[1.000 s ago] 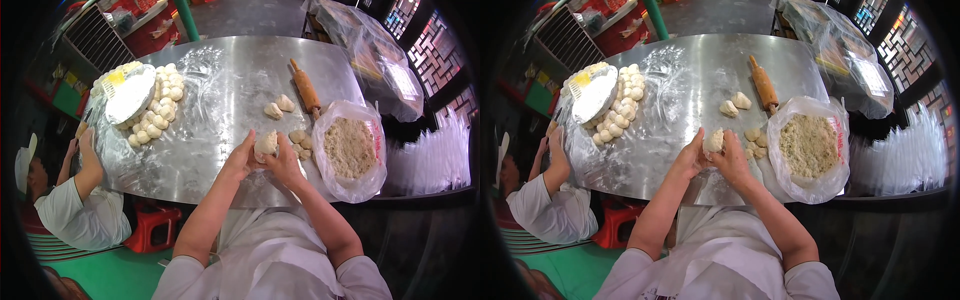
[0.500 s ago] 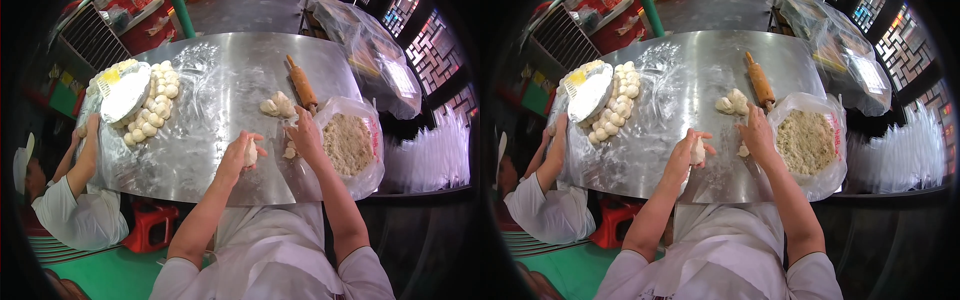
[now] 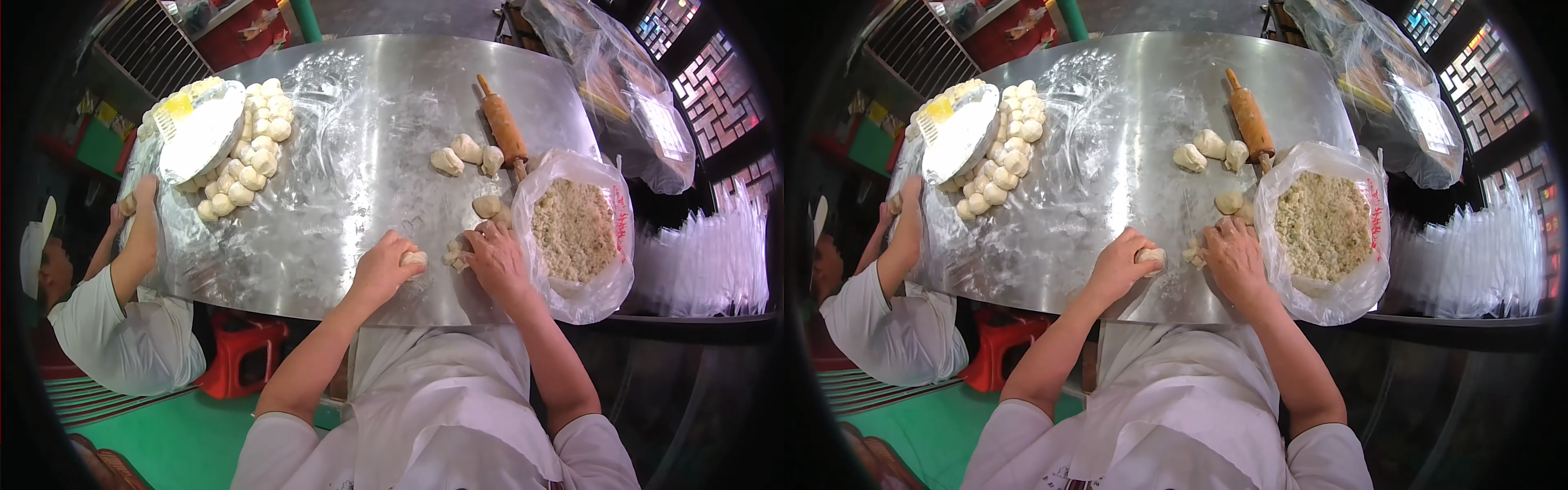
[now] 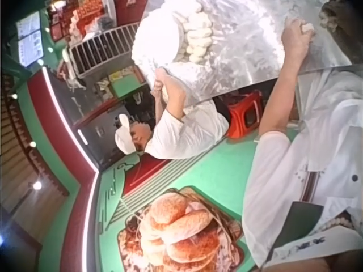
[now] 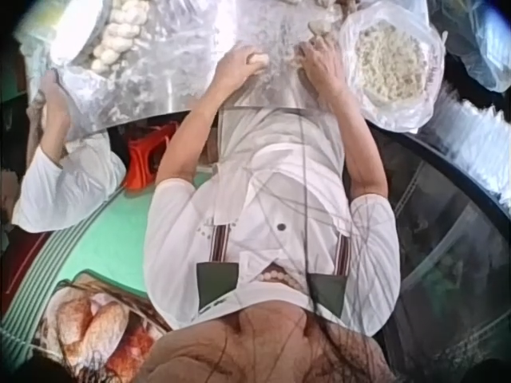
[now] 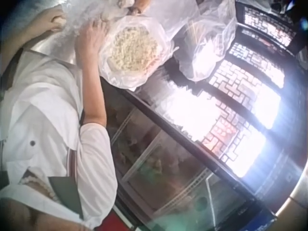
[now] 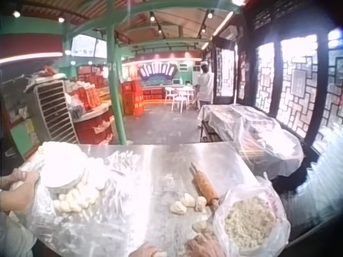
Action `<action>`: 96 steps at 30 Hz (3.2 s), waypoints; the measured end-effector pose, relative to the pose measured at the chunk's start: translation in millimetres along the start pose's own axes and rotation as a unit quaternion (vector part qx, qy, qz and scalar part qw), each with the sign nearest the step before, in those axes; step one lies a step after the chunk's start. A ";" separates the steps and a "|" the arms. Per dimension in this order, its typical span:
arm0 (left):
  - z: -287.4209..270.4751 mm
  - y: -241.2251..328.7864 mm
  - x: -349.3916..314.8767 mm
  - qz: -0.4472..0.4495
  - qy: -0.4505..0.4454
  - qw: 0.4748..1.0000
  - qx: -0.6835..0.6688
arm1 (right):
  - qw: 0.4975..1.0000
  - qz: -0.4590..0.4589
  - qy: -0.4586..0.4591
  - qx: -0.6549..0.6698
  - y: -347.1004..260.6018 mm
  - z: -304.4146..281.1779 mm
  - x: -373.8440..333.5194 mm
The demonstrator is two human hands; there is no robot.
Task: Preparing and assembling stuffed buns by rolling dough and adding filling.
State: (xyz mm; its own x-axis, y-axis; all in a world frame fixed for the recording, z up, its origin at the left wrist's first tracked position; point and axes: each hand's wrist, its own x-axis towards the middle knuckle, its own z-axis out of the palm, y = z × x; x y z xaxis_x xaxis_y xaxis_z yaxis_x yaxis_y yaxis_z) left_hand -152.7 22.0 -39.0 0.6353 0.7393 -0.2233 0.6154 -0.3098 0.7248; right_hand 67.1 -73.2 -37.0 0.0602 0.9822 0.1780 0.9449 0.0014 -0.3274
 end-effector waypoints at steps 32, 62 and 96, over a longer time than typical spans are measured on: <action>3.1 24.6 -17.9 0.030 0.126 0.947 -0.292 | 0.754 0.196 -0.067 0.624 -26.5 -6.9 -6.7; -20.5 0.6 26.0 0.018 -0.036 0.969 0.243 | 0.879 0.202 0.033 0.431 -5.2 40.2 -45.2; 57.6 113.4 41.4 0.030 -0.156 0.712 -0.684 | 0.971 0.210 0.116 0.005 154.7 -48.7 16.4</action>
State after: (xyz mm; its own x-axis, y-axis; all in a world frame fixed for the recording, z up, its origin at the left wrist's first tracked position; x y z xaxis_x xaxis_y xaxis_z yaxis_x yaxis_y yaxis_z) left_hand -29.7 -16.9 -3.5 0.8459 0.5136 -0.1435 -0.3117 0.6946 0.6484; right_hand 229.9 -65.9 -39.5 0.5115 0.8276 0.2313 0.8182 -0.3869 -0.4252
